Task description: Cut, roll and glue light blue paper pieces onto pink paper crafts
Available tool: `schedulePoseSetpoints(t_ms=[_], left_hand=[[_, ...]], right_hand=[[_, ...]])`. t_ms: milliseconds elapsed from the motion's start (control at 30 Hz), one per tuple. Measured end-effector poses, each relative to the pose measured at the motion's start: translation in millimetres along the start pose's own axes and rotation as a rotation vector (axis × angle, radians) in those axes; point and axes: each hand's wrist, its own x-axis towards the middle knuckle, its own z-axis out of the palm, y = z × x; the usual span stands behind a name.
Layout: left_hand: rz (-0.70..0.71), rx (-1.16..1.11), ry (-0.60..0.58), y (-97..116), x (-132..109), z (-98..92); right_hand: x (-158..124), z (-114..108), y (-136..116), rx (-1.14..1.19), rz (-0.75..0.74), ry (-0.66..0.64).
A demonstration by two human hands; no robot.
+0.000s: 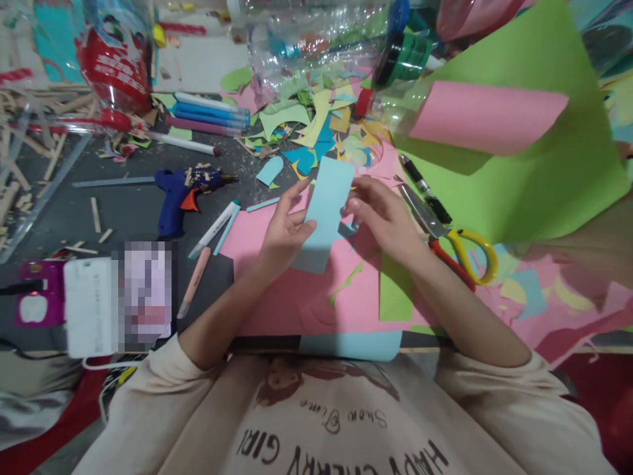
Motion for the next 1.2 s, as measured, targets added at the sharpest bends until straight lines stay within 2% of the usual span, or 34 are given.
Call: schedulePoseSetpoints(t_ms=[100,167,333,467,567,733,800,933,1067,1200], left_hand=[[-0.065,-0.036,-0.091,7.5,-4.1,5.8],[-0.064,-0.001,-0.101,11.0,-4.1,4.6],[0.001,0.080,0.055,10.2,4.1,-6.8],[0.026,0.099,0.101,6.4,7.1,-6.3],[0.124,0.153,0.123,4.8,7.3,-3.6],[0.379,0.326,0.172,2.1,6.8,-4.1],[0.413,0.385,0.184,1.6,5.9,-4.9],[0.388,0.408,0.139,4.5,3.4,-6.9],[0.241,0.294,0.053,8.9,1.4,-6.8],[0.096,0.251,0.100,8.5,1.8,-3.6]], right_hand=[[-4.0,19.9,6.8,0.308,0.107,0.016],[-4.5,24.9,8.2,0.417,0.136,0.023],[-6.0,29.9,9.7,0.471,0.120,-0.118],[-6.5,31.9,11.0,0.457,0.090,-0.121],[-5.2,29.8,8.8,0.485,0.076,-0.099],[-5.6,25.9,5.2,0.569,0.124,-0.115],[-6.4,26.1,6.7,0.547,0.095,-0.114],[-7.2,28.1,12.8,0.424,0.052,-0.098],[-7.7,29.4,14.9,0.360,0.033,-0.110],[-7.8,29.2,14.2,0.339,-0.009,-0.141]])
